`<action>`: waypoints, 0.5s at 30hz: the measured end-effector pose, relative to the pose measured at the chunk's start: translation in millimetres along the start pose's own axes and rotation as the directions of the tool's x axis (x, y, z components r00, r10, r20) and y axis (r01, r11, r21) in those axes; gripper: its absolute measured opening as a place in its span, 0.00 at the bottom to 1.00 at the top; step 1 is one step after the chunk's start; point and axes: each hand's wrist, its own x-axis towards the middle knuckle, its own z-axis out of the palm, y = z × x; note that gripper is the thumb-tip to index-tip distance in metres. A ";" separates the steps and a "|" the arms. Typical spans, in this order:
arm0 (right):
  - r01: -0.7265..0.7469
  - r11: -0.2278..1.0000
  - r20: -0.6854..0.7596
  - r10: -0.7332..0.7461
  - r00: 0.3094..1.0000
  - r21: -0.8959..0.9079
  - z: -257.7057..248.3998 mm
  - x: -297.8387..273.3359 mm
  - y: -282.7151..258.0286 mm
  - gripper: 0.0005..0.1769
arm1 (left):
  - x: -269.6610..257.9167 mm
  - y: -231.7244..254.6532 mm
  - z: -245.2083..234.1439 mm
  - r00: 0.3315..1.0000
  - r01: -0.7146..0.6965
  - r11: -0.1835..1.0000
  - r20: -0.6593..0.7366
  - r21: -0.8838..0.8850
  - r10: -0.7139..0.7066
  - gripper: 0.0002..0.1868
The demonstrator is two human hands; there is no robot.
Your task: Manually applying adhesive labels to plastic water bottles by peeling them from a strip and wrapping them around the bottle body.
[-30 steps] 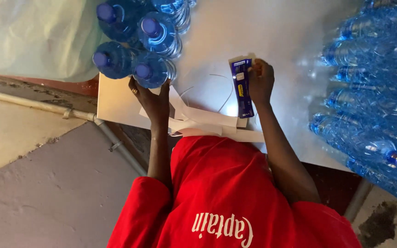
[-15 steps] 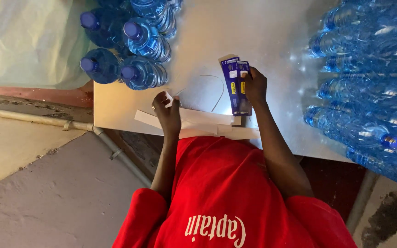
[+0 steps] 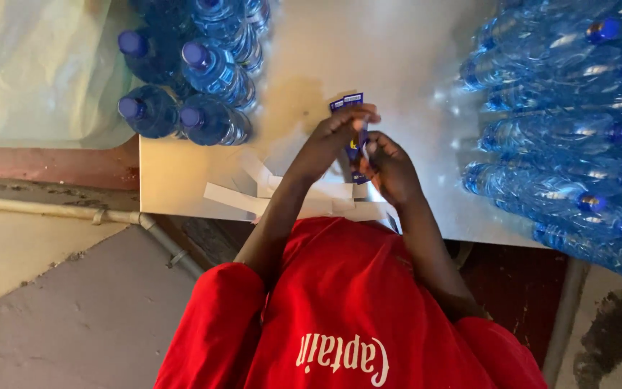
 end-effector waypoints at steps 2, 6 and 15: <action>0.009 0.996 -0.043 -0.012 0.999 -0.085 3.4 -10.4 -7.2 0.14 | 6.2 -35.1 -0.7 0.999 0.025 0.994 -0.032 -0.109 -0.029 0.13; 0.191 0.881 -0.116 -0.264 0.957 -0.433 23.8 -32.3 -43.2 0.22 | -5.2 13.9 17.8 0.952 -0.001 1.000 -0.305 -0.025 -0.006 0.12; 0.377 0.926 0.029 -0.377 0.926 0.008 21.1 -29.3 -39.0 0.11 | -20.4 42.7 29.2 0.937 -0.084 0.990 -0.327 0.117 0.119 0.12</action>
